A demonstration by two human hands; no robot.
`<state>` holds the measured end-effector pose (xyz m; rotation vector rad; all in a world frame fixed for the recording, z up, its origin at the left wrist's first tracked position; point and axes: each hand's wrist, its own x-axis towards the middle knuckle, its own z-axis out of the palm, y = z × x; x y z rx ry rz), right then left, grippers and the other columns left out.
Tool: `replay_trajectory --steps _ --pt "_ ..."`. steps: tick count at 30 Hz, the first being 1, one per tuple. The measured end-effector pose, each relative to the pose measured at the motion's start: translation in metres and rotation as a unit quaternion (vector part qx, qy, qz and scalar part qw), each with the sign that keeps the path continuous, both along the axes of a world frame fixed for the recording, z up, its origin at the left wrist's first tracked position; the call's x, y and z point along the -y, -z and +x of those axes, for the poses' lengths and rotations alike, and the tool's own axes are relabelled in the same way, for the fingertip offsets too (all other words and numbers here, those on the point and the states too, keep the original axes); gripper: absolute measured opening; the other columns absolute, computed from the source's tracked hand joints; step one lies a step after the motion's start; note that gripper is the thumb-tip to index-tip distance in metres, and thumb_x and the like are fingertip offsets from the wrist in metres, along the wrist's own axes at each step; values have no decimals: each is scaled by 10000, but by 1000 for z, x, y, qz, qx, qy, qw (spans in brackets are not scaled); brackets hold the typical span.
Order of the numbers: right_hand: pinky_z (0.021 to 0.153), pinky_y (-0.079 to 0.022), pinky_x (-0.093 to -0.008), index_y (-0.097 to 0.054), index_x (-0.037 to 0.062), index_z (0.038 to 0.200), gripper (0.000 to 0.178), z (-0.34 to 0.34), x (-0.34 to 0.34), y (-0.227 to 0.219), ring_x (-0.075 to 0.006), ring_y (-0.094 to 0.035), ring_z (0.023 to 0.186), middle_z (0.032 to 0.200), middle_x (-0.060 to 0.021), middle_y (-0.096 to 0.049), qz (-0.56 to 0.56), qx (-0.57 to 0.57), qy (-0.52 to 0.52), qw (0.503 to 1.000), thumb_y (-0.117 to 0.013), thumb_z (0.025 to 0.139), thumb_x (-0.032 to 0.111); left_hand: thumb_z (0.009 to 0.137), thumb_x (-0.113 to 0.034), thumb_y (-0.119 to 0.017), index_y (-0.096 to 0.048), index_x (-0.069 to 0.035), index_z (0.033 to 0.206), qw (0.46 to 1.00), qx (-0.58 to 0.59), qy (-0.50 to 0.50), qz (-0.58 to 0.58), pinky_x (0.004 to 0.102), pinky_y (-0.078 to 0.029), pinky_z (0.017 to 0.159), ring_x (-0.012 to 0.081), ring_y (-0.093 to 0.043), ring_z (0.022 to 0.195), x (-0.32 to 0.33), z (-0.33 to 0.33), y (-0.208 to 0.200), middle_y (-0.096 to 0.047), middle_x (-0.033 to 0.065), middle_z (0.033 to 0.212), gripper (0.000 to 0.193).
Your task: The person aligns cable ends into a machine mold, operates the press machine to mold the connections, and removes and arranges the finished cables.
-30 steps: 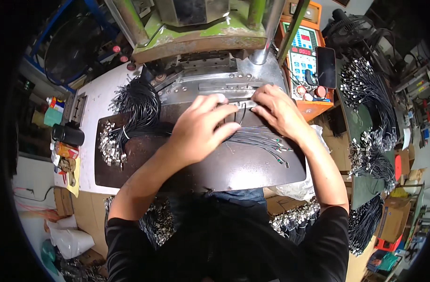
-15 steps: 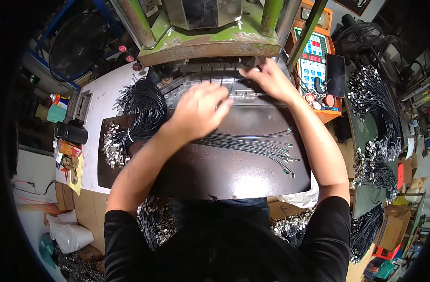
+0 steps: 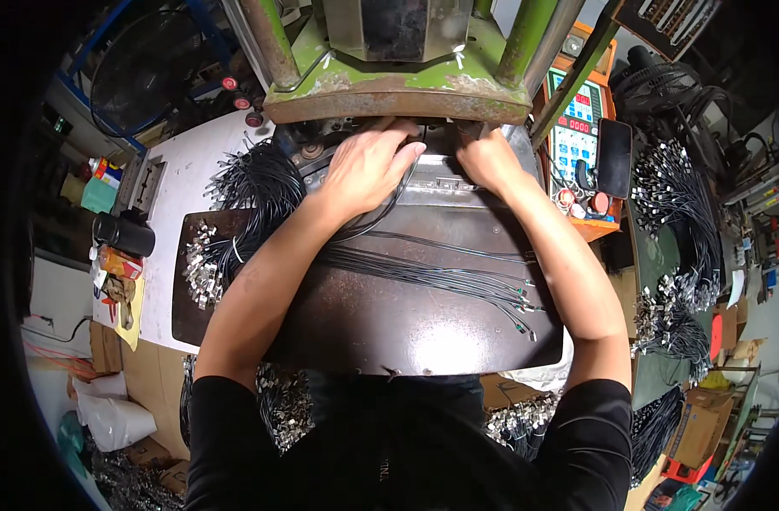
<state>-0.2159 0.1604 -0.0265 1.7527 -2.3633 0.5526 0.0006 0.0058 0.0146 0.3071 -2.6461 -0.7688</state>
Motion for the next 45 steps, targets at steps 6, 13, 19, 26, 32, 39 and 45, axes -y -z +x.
replay_trajectory --steps 6,13,19,26,32,39,45 --pt "999 -523 -533 -510 116 1597 577 35 -4 -22 -504 -641 1225 1413 -276 -654 0 1 0 1000 -579 1025 126 1068 -425 -546 -606 22 1456 952 -164 -80 -247 551 -447 1110 455 -637 1233 2 -8 23 -667 284 1379 595" --pt "1095 -466 -425 -578 40 1501 479 61 -60 -72 -390 -550 1342 1540 -202 -545 92 150 8 984 -617 1025 78 1065 -414 -572 -480 34 1567 998 56 -41 -3 521 -362 1230 442 -535 1392 -18 58 -19 -540 287 1530 679" --pt "915 -558 -390 -661 -22 1244 279 90 -240 -33 -302 -699 1047 1222 -176 -700 3 181 292 939 -649 967 10 921 -366 -809 -518 -105 1577 994 9 97 39 492 -391 1235 392 -459 1504 -36 227 -17 -443 158 1664 764" --pt "855 -573 -366 -705 -33 1284 336 211 -312 -21 -279 -712 939 1147 -178 -772 219 381 157 884 -702 982 113 744 -218 -852 -557 -173 1562 958 190 29 -214 509 -329 1292 392 -375 1569 -44 304 12 -395 153 1708 871" --pt "909 -570 -366 -680 -17 1365 419 227 -331 28 -279 -725 999 1243 -165 -772 96 415 262 866 -730 1014 208 659 -148 -831 -562 -204 1560 959 161 10 -235 514 -302 1307 387 -340 1587 -54 320 5 -376 156 1721 943" --pt "868 -571 -397 -739 -3 1281 331 208 -305 -77 -291 -715 952 1152 -172 -776 350 555 -18 754 -724 1009 186 784 -66 -800 -656 -95 1429 997 63 3 -54 456 -447 1146 350 -550 1361 -101 280 -37 -568 161 1531 662" --pt "740 -592 -356 -755 43 1201 195 203 -256 -190 -252 -719 834 986 -197 -757 -174 493 -189 831 -731 1013 86 870 -1 -758 -764 -8 1146 994 9 -35 103 344 -528 745 254 -645 783 -128 241 -9 -761 107 1038 276"
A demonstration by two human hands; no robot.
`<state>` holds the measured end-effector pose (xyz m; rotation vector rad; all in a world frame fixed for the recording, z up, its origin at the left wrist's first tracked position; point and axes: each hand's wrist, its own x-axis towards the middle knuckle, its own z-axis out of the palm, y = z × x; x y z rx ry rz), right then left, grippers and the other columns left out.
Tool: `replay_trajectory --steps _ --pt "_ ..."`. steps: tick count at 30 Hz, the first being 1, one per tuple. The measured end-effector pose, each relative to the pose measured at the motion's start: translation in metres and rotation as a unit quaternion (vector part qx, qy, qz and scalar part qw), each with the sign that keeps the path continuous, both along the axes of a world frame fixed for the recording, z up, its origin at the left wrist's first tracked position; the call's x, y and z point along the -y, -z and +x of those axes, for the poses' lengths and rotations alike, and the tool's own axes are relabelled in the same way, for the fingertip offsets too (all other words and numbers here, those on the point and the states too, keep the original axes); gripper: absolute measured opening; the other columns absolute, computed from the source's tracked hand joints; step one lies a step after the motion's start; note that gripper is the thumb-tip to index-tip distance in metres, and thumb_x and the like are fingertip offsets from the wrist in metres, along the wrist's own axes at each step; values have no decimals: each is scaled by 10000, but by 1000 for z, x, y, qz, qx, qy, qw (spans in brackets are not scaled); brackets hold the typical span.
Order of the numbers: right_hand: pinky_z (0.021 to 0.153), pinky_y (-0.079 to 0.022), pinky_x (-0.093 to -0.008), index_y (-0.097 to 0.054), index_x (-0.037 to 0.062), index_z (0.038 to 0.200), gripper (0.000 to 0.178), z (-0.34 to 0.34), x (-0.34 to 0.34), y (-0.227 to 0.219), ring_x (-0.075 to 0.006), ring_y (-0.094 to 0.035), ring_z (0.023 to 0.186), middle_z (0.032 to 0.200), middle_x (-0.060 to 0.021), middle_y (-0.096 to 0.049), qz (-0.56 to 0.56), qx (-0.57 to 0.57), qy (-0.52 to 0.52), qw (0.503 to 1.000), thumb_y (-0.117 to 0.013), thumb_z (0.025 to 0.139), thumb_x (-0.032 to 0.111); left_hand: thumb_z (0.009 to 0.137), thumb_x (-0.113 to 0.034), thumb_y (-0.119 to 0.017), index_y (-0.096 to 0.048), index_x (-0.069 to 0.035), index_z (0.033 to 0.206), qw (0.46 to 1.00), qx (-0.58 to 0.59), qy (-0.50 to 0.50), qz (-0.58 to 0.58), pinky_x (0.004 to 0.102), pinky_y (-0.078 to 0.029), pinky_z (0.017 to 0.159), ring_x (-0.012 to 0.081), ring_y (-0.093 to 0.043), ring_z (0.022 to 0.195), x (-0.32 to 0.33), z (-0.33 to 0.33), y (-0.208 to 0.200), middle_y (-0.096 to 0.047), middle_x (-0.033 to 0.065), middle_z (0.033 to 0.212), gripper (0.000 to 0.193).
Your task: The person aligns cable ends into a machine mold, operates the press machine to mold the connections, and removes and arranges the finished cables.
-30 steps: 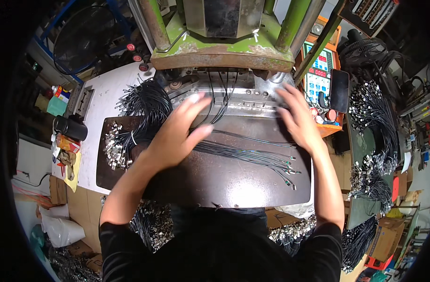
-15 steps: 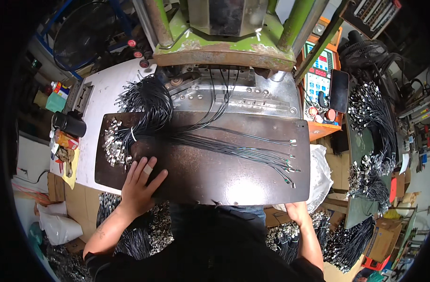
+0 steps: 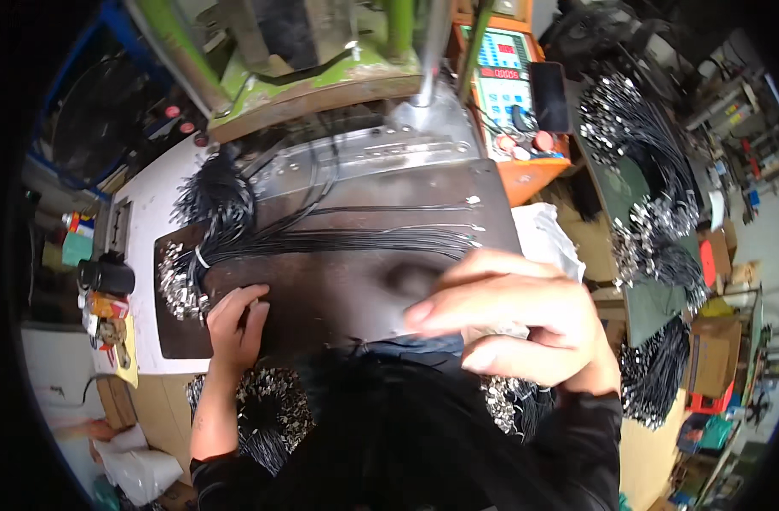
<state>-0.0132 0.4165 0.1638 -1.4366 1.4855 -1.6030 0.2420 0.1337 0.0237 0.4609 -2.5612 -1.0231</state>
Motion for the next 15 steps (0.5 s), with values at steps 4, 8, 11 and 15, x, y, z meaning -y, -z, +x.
replay_trajectory --steps 4,8,11,15 --pt "746 -588 -356 -750 39 1186 184 20 4 2 -251 -711 826 977 -188 -751 8 -29 37 999 -723 1010 86 871 17 -760 -770 3 1032 995 -87 -4 -54 315 -444 601 202 -511 611 -22 -18 13 -724 67 843 162" --pt "755 -583 -356 -743 33 1167 171 17 -51 3 -250 -700 817 966 -176 -742 6 -50 41 998 -713 1007 86 879 31 -753 -771 11 991 995 -86 -29 -53 296 -411 552 173 -470 565 -32 -30 13 -713 55 791 115" --pt "762 -579 -356 -738 29 1152 162 -18 -89 -7 -249 -692 810 957 -167 -736 4 -65 34 997 -705 1004 86 887 38 -746 -771 15 987 996 -59 -50 -32 287 -405 552 161 -473 578 -32 -30 13 -714 57 805 106" --pt "771 -574 -356 -731 24 1133 151 -5 -42 11 -248 -681 800 946 -155 -727 -5 -85 32 996 -694 1001 86 895 37 -741 -765 23 988 998 -46 -48 -17 282 -403 553 142 -457 581 -36 -35 13 -708 53 799 97"
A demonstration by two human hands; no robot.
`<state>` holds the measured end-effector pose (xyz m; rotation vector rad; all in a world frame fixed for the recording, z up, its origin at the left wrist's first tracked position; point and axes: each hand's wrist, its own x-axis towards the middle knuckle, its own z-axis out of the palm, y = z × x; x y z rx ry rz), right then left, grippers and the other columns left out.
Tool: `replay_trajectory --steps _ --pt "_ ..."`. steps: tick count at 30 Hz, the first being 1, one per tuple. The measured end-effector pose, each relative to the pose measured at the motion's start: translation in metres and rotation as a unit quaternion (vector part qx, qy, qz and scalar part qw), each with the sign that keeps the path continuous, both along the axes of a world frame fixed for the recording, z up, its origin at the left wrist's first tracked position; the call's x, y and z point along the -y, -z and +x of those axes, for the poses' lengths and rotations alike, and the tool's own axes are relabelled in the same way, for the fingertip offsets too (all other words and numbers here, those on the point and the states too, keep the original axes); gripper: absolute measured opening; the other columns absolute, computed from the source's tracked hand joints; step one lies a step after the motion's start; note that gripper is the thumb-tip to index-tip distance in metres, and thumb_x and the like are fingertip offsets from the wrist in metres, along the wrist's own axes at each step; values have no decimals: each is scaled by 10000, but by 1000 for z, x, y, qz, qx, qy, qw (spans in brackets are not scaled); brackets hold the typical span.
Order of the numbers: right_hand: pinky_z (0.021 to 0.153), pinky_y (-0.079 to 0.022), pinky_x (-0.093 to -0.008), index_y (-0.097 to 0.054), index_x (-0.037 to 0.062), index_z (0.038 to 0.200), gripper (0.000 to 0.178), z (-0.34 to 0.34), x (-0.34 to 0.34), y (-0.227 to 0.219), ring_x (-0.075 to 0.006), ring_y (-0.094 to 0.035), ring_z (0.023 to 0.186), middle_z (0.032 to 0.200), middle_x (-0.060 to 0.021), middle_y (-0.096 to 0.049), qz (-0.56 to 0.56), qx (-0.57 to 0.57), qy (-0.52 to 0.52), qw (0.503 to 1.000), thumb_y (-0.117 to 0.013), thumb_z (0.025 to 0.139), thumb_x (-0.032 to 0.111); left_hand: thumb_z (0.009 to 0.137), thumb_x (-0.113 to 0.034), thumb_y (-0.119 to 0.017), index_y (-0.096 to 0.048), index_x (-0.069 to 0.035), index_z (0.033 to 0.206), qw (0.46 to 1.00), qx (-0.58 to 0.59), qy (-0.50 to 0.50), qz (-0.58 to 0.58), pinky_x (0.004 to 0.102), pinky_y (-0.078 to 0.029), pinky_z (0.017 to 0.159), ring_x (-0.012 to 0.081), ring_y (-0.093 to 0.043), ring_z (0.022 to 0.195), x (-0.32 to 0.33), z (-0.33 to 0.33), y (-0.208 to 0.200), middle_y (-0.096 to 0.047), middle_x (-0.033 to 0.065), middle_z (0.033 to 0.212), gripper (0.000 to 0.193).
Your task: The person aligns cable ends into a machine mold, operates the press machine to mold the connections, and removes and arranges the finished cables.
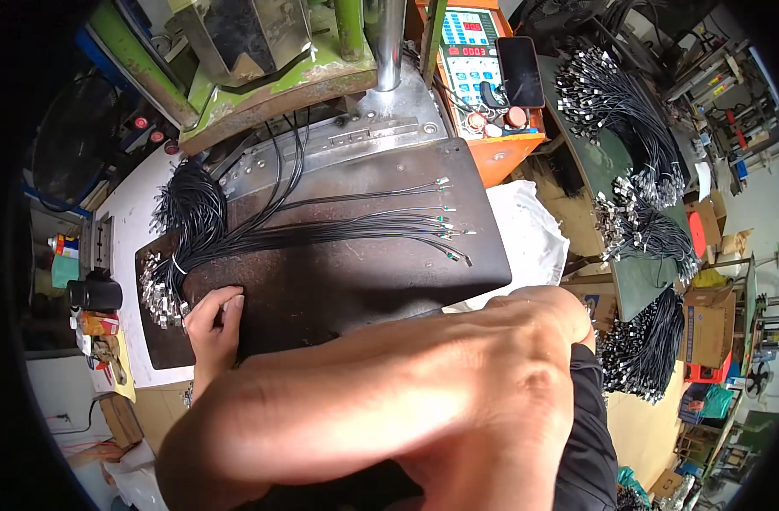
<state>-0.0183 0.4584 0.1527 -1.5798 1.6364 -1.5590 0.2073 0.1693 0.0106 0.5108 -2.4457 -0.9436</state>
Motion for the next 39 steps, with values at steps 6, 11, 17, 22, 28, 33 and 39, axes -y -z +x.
replay_trajectory --steps 6,11,17,22,28,33,39 --pt "784 -567 -357 -720 15 1103 136 -30 -5 12 -246 -665 786 929 -137 -714 -9 -26 -7 1000 -679 995 86 884 42 -745 -766 11 980 999 -25 23 -16 283 -398 552 154 -440 571 -9 -33 -2 -710 52 800 103" --pt "795 -561 -357 -712 9 1079 126 -71 -97 5 -244 -652 774 915 -122 -704 -19 -37 4 999 -666 991 86 869 48 -747 -766 -3 965 990 -54 98 -85 288 -428 560 177 -475 565 -20 -81 -6 -695 45 766 110" --pt "808 -553 -357 -702 0 1050 119 -76 -58 35 -243 -635 760 898 -104 -691 -33 -75 2 997 -650 986 87 854 31 -765 -759 -16 1010 982 -63 152 -89 323 -511 655 224 -591 674 -30 -125 0 -705 66 859 163" --pt "819 -547 -357 -693 -6 1025 117 -99 -62 37 -241 -622 748 884 -89 -680 -43 -102 -12 994 -637 982 87 869 -31 -774 -724 -18 1166 971 -43 205 -112 367 -572 818 263 -693 915 -30 -144 7 -715 108 1127 302" --pt "807 -527 -390 -720 14 1017 140 -90 77 63 -272 -614 774 898 -94 -655 41 -97 21 994 -705 945 133 897 -133 -764 -612 -17 1387 946 4 224 -233 414 -539 1055 305 -660 1257 -21 -144 4 -584 152 1486 527" --pt "804 -512 -406 -691 -6 1013 183 -94 99 137 -300 -615 835 946 -113 -647 192 -270 186 925 -685 996 176 910 -141 -728 -645 -16 1286 930 150 203 -268 418 -525 1013 325 -675 1164 -16 -154 -22 -656 167 1376 404" --pt "806 -518 -437 -673 4 1068 200 -80 97 115 -345 -633 846 959 -120 -652 249 -186 116 943 -653 1023 197 940 -137 -684 -649 -12 1178 929 151 215 -260 389 -518 858 281 -650 966 -4 -149 -11 -697 128 1171 272"
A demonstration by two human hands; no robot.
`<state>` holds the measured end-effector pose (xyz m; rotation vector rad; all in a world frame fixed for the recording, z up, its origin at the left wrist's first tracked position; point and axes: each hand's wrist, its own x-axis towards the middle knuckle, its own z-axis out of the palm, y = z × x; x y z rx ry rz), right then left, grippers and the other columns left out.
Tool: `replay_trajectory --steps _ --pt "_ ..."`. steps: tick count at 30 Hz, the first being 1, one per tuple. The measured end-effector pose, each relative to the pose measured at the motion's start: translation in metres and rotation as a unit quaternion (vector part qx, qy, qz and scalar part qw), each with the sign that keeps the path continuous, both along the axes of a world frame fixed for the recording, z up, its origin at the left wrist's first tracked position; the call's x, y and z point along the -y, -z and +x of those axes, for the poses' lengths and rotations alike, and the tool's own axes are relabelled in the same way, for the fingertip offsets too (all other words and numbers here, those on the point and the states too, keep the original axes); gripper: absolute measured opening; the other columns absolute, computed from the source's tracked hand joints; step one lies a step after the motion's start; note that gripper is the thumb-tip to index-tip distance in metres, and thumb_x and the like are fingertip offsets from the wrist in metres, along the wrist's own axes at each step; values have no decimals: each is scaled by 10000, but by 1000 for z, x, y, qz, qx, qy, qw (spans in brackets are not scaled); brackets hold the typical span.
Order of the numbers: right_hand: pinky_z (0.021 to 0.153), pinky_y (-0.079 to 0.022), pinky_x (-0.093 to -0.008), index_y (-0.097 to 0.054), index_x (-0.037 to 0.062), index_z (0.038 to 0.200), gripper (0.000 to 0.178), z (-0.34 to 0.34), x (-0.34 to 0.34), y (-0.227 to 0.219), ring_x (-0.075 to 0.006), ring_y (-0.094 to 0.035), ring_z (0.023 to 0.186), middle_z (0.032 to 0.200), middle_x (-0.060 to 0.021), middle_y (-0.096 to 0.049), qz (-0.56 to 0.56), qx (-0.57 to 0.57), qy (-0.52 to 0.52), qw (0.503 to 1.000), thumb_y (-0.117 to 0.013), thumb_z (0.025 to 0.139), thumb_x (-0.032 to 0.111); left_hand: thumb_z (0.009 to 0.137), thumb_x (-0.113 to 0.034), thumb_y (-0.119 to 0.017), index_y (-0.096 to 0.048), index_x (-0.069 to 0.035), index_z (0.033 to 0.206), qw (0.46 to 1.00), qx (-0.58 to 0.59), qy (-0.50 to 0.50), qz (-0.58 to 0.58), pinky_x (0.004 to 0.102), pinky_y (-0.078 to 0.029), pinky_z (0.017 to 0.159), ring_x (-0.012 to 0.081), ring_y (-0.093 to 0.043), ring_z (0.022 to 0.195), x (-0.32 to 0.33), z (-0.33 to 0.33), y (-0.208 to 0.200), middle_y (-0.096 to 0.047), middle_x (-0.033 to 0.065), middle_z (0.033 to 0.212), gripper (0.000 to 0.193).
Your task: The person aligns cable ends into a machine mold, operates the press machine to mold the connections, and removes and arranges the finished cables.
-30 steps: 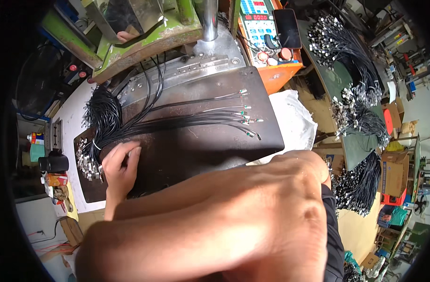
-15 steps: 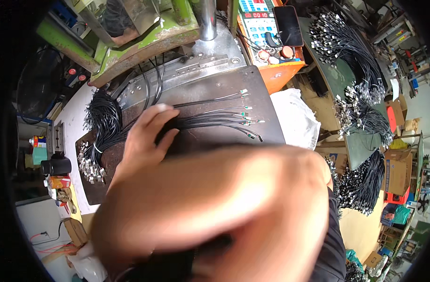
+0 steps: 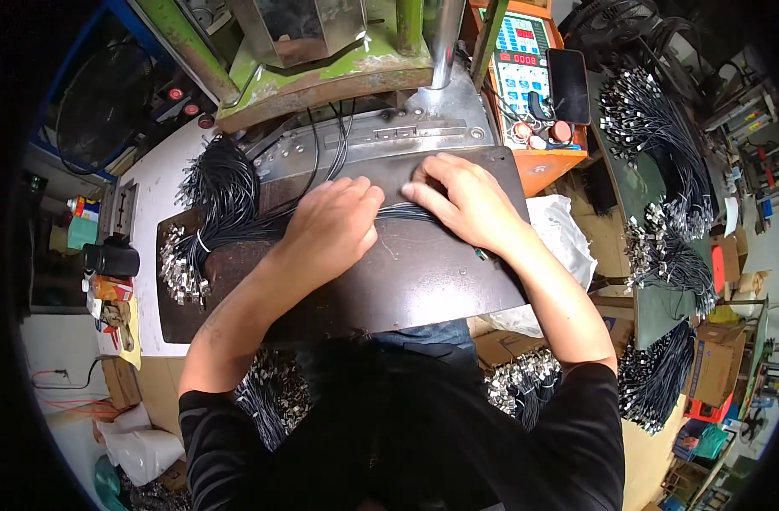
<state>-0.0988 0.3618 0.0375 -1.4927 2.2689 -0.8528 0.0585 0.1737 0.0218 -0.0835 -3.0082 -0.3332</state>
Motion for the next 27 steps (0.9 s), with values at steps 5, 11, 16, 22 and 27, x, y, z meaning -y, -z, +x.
replay_trajectory --steps 5,11,16,22,27 --pt "821 -519 -432 -670 2 1100 235 -2 -11 6 -344 -645 873 987 -122 -665 -26 -20 -52 998 -676 1011 219 980 -159 -648 -671 -16 1034 951 -28 -15 307 356 -479 721 223 -588 781 23 1 -4 -677 91 915 155" --pt "831 -488 -393 -664 -24 1060 188 20 5 -39 -282 -623 906 1049 -118 -673 108 19 0 994 -703 985 144 1022 -178 -603 -682 -18 1000 830 15 -68 554 293 -428 684 152 -525 718 45 10 0 -621 34 762 180" --pt "819 -498 -387 -663 -20 1055 165 31 10 -31 -289 -647 891 1021 -131 -697 -58 -146 -67 985 -674 1001 135 1036 -211 -622 -703 -18 1010 803 -13 -69 592 262 -416 679 119 -534 736 52 18 0 -643 19 798 212" --pt "803 -527 -418 -652 -7 1071 195 20 10 -10 -369 -674 869 976 -149 -708 21 -289 7 957 -641 1021 181 1033 -227 -659 -735 -13 1019 781 100 -68 613 267 -454 680 120 -574 752 61 24 -41 -685 47 834 227" --pt "705 -531 -374 -665 -13 1012 213 21 36 -32 -260 -673 751 878 -118 -715 -78 91 -2 993 -586 1062 179 1070 -133 -615 -752 16 1059 669 181 33 720 274 -515 764 141 -659 850 63 11 -42 -735 60 940 203"
